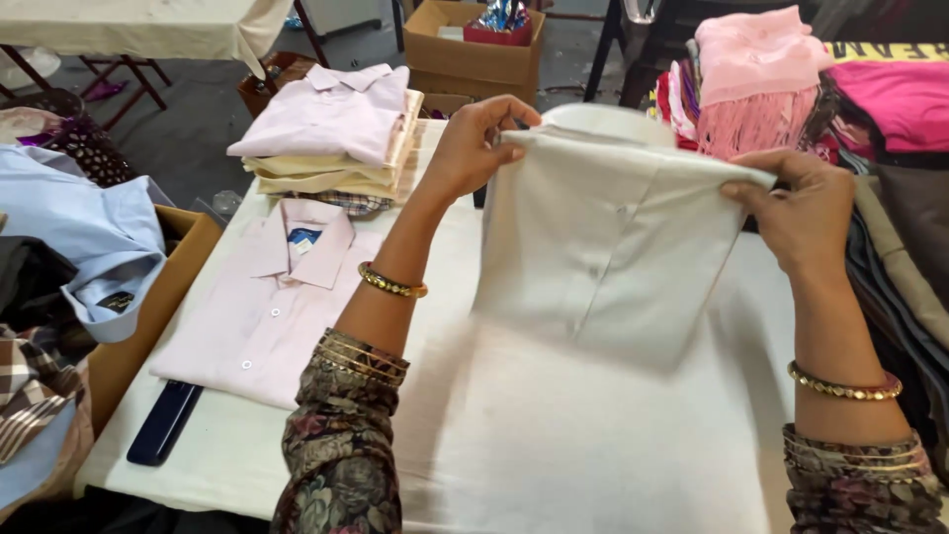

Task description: The recorder folds several dress shirts on a table at a textile or fulfillment center.

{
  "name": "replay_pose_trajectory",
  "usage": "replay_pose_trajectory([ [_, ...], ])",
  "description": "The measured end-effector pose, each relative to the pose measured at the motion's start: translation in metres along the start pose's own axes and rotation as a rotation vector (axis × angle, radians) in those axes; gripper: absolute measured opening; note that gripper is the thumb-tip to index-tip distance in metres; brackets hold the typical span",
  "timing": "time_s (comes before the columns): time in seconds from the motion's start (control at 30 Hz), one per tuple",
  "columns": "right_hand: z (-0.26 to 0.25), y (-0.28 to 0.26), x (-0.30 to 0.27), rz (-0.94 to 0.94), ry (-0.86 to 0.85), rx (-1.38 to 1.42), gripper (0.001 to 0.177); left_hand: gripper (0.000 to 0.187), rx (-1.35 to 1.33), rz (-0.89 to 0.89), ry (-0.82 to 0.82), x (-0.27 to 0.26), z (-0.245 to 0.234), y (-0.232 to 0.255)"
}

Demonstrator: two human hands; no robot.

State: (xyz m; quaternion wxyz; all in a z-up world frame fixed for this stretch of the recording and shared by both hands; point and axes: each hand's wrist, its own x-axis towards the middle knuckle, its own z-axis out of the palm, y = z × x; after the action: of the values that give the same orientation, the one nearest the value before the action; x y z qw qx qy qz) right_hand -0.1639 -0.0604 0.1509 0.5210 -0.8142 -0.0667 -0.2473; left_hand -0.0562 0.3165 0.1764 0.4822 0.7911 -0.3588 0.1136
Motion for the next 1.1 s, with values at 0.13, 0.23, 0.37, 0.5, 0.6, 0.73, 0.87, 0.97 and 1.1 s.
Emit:
replay_pose_trajectory([
  [0.13, -0.004, -0.006, -0.022, -0.393, 0.133, -0.260, 0.023, 0.037, -0.026, 0.107, 0.146, -0.025, -0.003, 0.023],
  [0.23, 0.002, -0.003, -0.070, -0.524, 0.068, -0.443, 0.026, 0.038, 0.105, 0.174, 0.140, -0.077, 0.019, 0.003],
  [0.37, 0.024, 0.061, -0.149, -0.307, -0.259, -0.511, 0.032, 0.032, 0.161, 0.143, -0.049, -0.171, 0.069, -0.037],
  [0.5, 0.032, 0.063, -0.187, -0.245, -0.452, -0.569, 0.022, 0.038, 0.139, -0.056, -0.274, -0.224, 0.085, -0.038],
  [0.6, 0.017, 0.062, -0.177, -0.157, -0.621, -0.609, 0.032, 0.044, -0.002, -0.154, -0.378, -0.219, 0.064, -0.030],
  [0.73, 0.021, 0.062, -0.126, -0.064, -0.375, -0.421, 0.029, 0.036, -0.091, -0.142, -0.210, -0.172, 0.056, -0.066],
  [0.87, 0.092, 0.091, -0.066, -0.212, -0.356, -0.307, 0.039, 0.032, 0.223, -0.100, 0.017, -0.102, 0.097, -0.104],
  [0.97, 0.153, 0.141, -0.043, -0.234, -0.501, -0.484, 0.058, 0.038, 0.291, 0.060, -0.045, -0.074, 0.162, -0.157],
  [1.1, 0.155, 0.180, -0.030, -0.132, -0.617, -0.788, 0.077, 0.062, 0.599, -0.185, -0.297, -0.074, 0.178, -0.140],
])
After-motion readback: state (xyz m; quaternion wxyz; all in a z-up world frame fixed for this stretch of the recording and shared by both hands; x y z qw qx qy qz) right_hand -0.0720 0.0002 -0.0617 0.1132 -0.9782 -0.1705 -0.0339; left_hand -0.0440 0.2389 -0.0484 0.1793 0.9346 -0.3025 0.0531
